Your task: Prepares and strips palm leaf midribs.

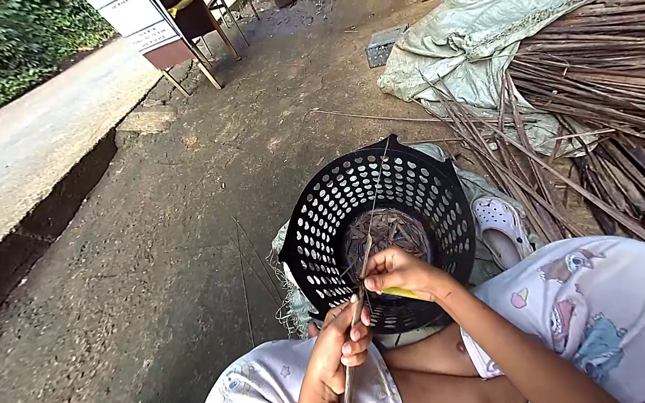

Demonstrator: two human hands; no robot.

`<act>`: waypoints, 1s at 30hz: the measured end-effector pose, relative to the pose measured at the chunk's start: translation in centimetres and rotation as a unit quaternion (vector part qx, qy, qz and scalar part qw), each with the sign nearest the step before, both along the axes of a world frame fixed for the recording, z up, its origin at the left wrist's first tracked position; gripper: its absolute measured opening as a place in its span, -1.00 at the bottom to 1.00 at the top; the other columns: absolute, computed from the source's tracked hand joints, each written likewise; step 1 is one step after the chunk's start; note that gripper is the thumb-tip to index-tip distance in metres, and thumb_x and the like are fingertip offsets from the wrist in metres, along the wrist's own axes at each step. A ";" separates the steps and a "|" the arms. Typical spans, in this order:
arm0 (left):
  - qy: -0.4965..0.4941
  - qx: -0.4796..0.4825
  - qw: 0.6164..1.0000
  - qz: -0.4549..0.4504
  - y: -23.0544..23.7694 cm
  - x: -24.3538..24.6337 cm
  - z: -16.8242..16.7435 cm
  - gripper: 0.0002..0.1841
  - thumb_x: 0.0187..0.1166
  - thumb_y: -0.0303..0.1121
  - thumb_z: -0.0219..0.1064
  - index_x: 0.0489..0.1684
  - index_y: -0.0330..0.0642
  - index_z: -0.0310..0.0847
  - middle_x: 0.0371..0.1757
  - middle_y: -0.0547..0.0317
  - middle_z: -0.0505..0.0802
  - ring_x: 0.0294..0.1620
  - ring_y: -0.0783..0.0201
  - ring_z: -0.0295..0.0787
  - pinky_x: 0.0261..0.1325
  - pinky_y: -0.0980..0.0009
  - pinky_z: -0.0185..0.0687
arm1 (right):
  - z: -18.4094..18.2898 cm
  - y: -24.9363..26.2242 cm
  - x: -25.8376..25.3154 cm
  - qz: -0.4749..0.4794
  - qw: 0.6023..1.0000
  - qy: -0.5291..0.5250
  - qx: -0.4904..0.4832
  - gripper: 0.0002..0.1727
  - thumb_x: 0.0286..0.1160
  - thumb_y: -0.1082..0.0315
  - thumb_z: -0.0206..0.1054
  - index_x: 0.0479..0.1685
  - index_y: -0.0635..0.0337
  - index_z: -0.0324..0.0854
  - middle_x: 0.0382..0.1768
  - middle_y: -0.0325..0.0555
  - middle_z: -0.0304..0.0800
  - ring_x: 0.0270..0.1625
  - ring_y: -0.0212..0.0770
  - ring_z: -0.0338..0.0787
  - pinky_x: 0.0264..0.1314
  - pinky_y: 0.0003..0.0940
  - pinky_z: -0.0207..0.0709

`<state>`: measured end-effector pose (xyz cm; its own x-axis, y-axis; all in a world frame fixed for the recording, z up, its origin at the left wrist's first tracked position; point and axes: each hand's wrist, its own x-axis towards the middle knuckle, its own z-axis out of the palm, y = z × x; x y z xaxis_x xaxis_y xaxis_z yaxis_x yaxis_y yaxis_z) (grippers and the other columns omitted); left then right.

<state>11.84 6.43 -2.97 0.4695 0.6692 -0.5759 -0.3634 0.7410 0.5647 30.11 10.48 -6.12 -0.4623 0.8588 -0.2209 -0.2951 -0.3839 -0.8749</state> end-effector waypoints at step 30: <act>0.020 -0.034 0.999 -0.017 0.0 0.4 0.5 -0.46 0.80 -0.47 -0.47 -0.61 0.04 0.35 -0.81 0.61 0.45 -0.91 0.82 0.25 -0.82 0.90 0.12 | 1.8 2.0 2.0 -0.207 0.969 -0.125 -0.055 -0.80 0.61 0.65 0.19 -0.36 0.26 0.59 -0.57 -0.45 0.60 -0.55 -0.66 0.52 -0.43 -0.74 0.40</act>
